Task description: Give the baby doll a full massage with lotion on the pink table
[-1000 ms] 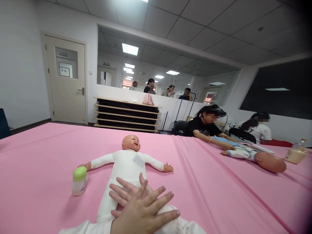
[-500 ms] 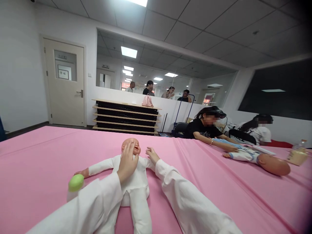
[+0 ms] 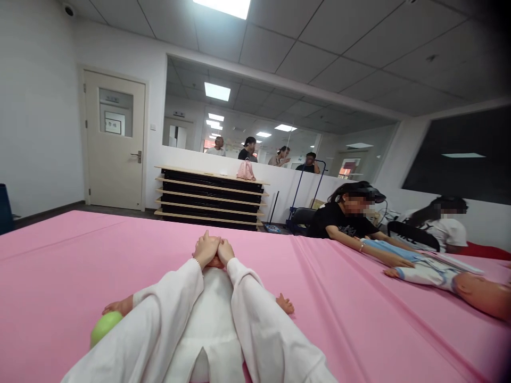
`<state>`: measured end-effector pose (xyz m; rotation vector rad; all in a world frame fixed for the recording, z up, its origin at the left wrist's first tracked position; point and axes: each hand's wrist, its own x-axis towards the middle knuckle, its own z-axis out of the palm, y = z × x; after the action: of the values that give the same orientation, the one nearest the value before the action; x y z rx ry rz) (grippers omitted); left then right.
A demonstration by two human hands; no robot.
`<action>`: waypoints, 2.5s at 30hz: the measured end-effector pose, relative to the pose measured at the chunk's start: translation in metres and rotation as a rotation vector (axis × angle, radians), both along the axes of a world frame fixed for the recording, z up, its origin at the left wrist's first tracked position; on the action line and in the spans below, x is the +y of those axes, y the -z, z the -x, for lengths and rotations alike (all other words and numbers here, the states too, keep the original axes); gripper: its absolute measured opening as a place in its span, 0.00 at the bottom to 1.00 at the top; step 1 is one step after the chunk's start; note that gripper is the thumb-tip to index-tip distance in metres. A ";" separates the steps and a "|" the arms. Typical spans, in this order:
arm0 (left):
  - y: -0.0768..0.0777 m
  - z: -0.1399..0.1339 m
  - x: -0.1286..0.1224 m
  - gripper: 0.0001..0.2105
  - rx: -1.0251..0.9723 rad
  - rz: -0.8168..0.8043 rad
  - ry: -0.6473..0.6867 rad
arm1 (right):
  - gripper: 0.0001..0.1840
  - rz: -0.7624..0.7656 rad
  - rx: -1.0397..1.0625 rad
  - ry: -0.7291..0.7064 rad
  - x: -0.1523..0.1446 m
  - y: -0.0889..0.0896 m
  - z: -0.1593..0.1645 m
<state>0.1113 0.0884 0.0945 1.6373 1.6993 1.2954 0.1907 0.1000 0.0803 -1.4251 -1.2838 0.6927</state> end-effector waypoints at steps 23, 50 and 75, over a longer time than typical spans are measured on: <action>0.031 0.024 -0.009 0.21 -0.036 -0.190 -0.016 | 0.23 -0.230 -0.019 -0.065 -0.016 0.013 0.014; 0.030 0.021 -0.006 0.19 0.005 -0.177 -0.050 | 0.21 -0.232 0.032 -0.038 -0.010 0.017 0.011; 0.029 0.022 -0.008 0.19 -0.003 -0.192 -0.051 | 0.23 -0.243 -0.027 -0.037 -0.013 0.015 0.012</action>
<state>0.0898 0.0802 0.0651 1.7053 1.6692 1.5258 0.1786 0.0868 0.0650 -1.2192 -1.3684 0.5231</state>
